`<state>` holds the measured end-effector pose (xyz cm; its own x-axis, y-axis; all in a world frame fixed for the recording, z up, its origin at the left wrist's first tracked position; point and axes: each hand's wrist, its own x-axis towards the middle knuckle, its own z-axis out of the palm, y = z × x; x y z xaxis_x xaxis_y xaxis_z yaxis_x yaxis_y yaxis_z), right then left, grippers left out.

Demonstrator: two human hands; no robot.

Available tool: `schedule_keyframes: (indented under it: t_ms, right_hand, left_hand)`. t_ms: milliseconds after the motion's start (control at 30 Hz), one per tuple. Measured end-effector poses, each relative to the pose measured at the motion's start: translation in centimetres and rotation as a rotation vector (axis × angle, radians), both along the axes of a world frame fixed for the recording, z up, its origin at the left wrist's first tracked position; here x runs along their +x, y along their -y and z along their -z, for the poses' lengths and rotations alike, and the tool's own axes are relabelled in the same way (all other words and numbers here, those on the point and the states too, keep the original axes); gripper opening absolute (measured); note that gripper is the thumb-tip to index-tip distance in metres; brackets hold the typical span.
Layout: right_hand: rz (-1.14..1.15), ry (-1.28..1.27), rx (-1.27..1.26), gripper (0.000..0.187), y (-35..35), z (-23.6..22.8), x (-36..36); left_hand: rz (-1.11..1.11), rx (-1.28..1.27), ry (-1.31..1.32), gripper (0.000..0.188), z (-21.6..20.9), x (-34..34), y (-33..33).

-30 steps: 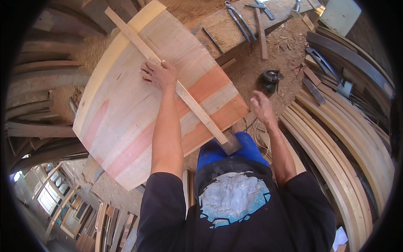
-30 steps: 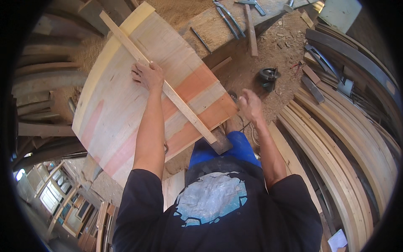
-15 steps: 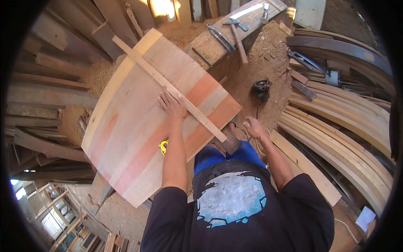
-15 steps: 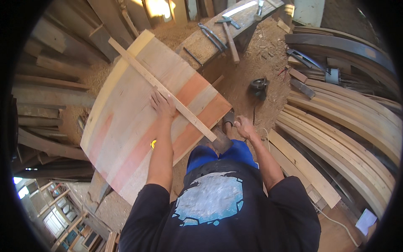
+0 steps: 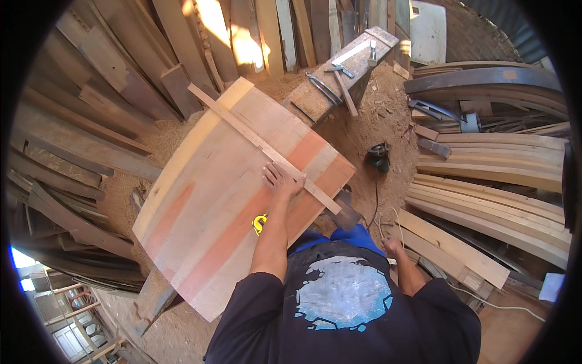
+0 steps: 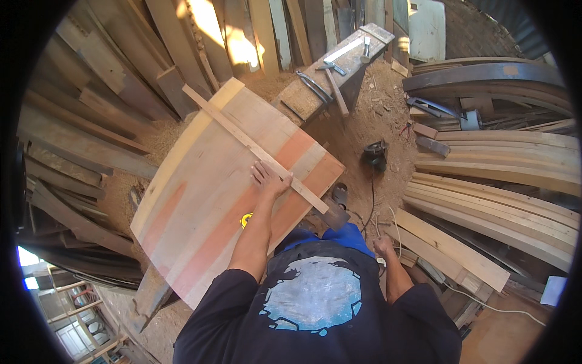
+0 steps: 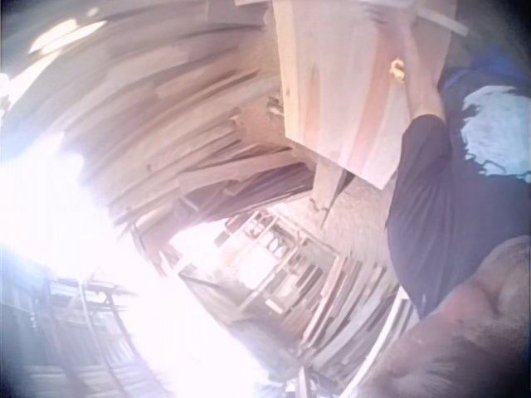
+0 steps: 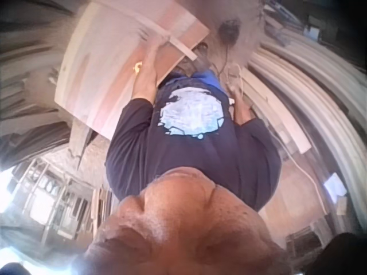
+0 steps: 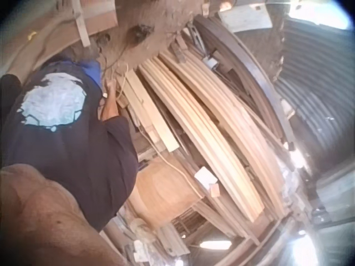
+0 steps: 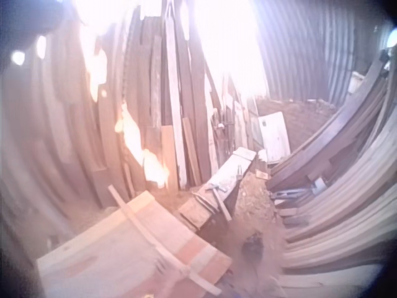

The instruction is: The person nails a wooden strip onto a larger board, marks the wood, and then uses a tape measure to check the width of the board.

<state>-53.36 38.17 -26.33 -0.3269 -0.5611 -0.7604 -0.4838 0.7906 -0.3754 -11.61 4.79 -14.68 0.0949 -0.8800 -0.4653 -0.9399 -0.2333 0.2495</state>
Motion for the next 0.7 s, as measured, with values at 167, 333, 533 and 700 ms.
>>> schedule_keyframes:
  t_ms: [167, 333, 533, 700]
  right_hand:
    - [0.107, 0.142, -0.035, 0.021, 4.9, -2.7, 4.3]
    - [-0.018, 0.148, -0.176, 0.02, 12.0, -5.5, 6.3]
    - [-0.092, 0.181, -0.321, 0.024, 16.8, -6.3, 7.2]
    - [-0.122, 0.071, -0.341, 0.034, 16.2, -5.5, 4.6]
  left_hand:
    - [0.207, 0.009, 0.021, 0.113, -0.7, 5.6, -1.7]
    - [0.274, -0.035, -0.02, 0.096, -0.6, 8.3, -4.7]
    - [0.177, -0.022, -0.049, 0.087, -1.1, 10.3, -10.9]
    - [0.033, -0.153, 0.066, 0.087, -4.1, 10.5, -18.0]
